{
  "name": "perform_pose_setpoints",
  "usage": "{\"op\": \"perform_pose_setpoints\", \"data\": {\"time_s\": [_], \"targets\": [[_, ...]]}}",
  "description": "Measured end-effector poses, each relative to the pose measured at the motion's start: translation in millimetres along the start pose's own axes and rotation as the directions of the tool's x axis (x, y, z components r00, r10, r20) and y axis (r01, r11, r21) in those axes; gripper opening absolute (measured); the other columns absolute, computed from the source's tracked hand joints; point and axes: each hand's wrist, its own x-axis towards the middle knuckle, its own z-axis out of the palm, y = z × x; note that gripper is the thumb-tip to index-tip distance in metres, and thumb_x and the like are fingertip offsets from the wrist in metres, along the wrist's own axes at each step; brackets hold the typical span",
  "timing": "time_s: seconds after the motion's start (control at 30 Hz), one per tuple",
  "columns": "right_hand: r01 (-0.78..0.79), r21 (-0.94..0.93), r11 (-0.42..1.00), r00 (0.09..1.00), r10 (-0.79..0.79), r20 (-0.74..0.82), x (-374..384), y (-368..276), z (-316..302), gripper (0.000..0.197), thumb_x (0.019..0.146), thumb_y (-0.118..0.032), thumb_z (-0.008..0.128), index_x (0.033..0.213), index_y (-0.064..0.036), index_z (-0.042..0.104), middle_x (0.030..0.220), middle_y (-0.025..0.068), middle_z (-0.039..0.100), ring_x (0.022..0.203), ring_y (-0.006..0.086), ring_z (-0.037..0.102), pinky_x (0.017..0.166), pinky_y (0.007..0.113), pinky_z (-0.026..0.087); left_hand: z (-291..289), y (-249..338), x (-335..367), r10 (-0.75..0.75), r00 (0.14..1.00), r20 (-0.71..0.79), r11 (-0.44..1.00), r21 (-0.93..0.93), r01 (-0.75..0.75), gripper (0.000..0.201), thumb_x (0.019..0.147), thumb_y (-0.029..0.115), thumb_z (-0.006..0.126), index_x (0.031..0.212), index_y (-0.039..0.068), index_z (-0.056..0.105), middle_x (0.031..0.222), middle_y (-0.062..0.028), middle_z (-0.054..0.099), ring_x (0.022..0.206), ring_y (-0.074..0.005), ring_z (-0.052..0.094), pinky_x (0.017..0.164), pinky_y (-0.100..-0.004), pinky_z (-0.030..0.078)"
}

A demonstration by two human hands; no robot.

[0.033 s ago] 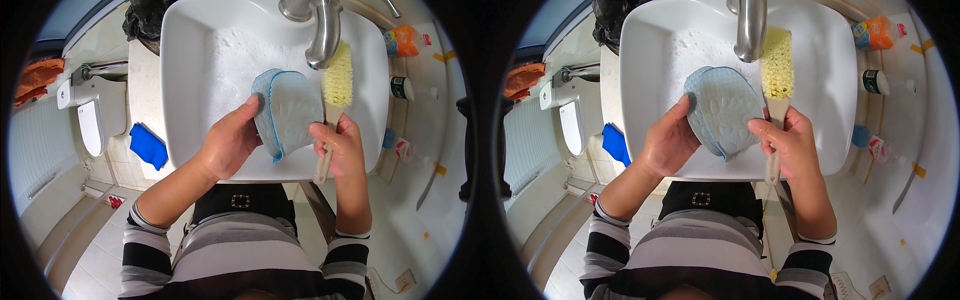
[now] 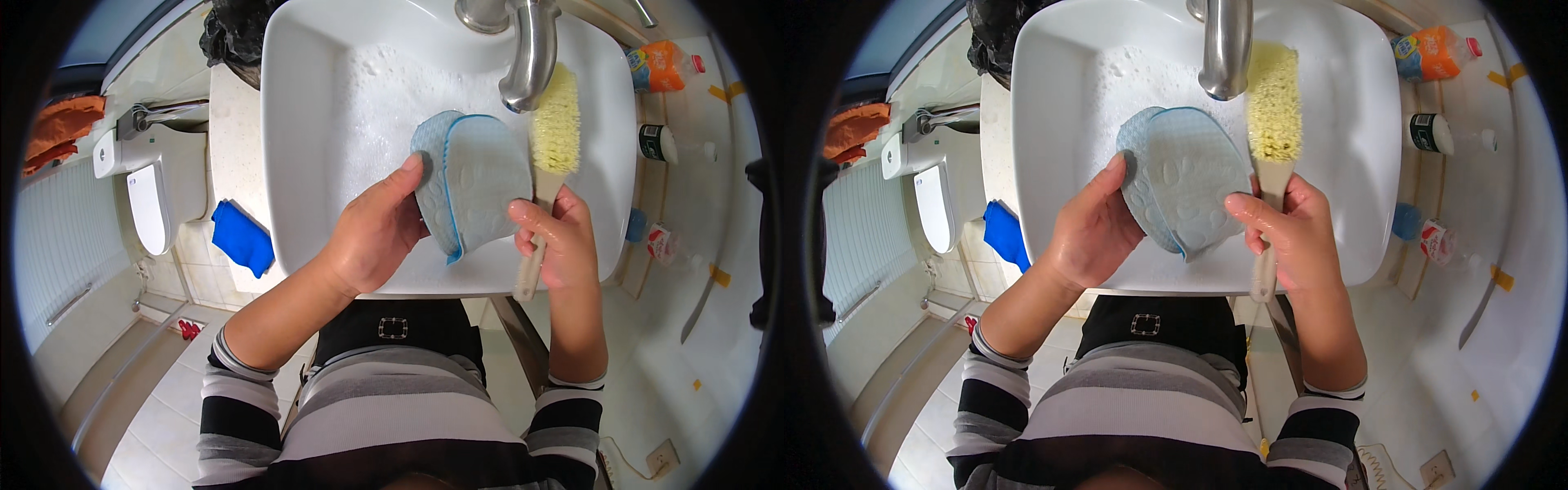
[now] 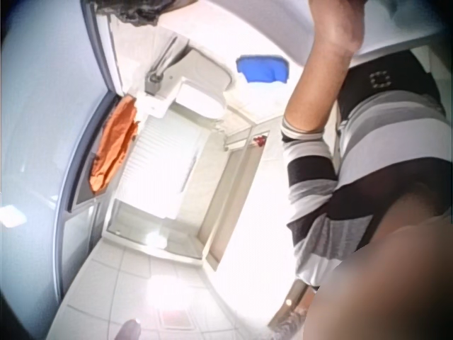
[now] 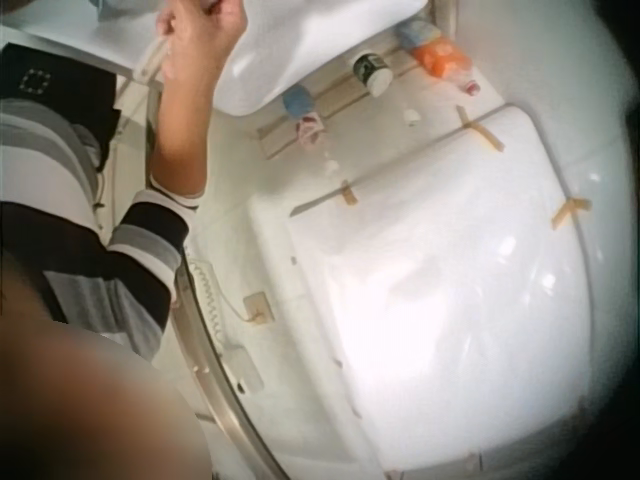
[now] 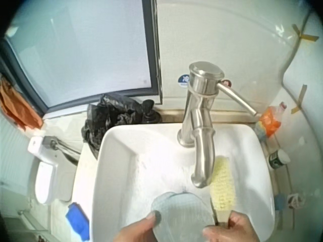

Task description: The person scrubs two light-blue shoe insoles in a sink using a brush and running water, then rinses them and applies a white cleaning liquid from a bottle. The insoles are handled one at a time and rinsed under the tap.

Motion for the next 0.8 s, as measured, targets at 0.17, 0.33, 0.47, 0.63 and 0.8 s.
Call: {"op": "perform_pose_setpoints", "data": {"time_s": [0.17, 0.33, 0.47, 0.63, 0.8], "targets": [[-0.016, 0.025, 1.000, 0.989, 0.019, -0.144, -6.0, -5.4, -13.6, 0.021, 0.075, -0.007, 0.073, 0.088, -0.0051, 0.057, 0.067, -0.0006, 0.052, 0.049, 0.0078, 0.042, 0.044, 0.024, 0.032, -3.5, 4.3, -1.6, 0.076, 0.995, -0.061, 0.995, -0.064, -0.080, 0.059, 0.098, 0.046, 0.039, 0.141, 0.006, 0.035, 0.137, -0.0079, 0.045, 0.125, -0.0216, 0.044, 0.104, -0.0400, 0.035], [0.026, -0.015, 1.000, 0.974, -0.029, -0.224, -7.8, -10.0, -31.7, 0.021, 0.076, -0.014, 0.069, 0.091, -0.0059, 0.058, 0.073, -0.0015, 0.051, 0.052, 0.0073, 0.040, 0.045, 0.023, 0.031, -12.3, 8.7, -7.6, 0.090, 0.993, -0.082, 0.995, -0.023, -0.092, 0.061, 0.098, 0.049, 0.037, 0.141, 0.007, 0.034, 0.138, -0.0076, 0.044, 0.126, -0.0212, 0.043, 0.103, -0.0398, 0.036], [0.049, -0.015, 0.999, 0.973, -0.051, -0.227, -7.9, -9.8, -40.2, 0.022, 0.077, -0.016, 0.067, 0.094, -0.0066, 0.058, 0.074, -0.0029, 0.050, 0.054, 0.0060, 0.040, 0.046, 0.021, 0.030, -15.2, 5.1, -8.4, 0.089, 0.992, -0.085, 0.996, -0.018, -0.091, 0.060, 0.098, 0.050, 0.034, 0.140, 0.008, 0.036, 0.135, -0.0086, 0.048, 0.125, -0.0242, 0.046, 0.104, -0.0424, 0.037], [0.069, -0.043, 0.997, 0.960, -0.078, -0.271, -4.9, -8.4, -47.4, 0.023, 0.077, -0.016, 0.069, 0.095, -0.0066, 0.058, 0.074, -0.0030, 0.050, 0.054, 0.0055, 0.040, 0.047, 0.021, 0.030, -18.3, -0.3, -5.4, 0.098, 0.994, -0.037, 0.995, -0.007, -0.099, 0.064, 0.098, 0.053, 0.028, 0.141, 0.006, 0.034, 0.133, -0.0130, 0.050, 0.122, -0.0291, 0.050, 0.103, -0.0454, 0.039], [0.064, -0.063, 0.996, 0.953, -0.079, -0.294, -1.0, -5.9, -52.0, 0.020, 0.079, -0.013, 0.069, 0.094, -0.0061, 0.058, 0.075, -0.0027, 0.052, 0.054, 0.0052, 0.041, 0.047, 0.022, 0.031, -21.1, -1.9, -4.1, 0.124, 0.992, -0.019, 0.992, 0.040, -0.123, 0.069, 0.097, 0.057, 0.025, 0.141, 0.005, 0.033, 0.131, -0.0150, 0.051, 0.121, -0.0297, 0.051, 0.104, -0.0458, 0.039]]}}
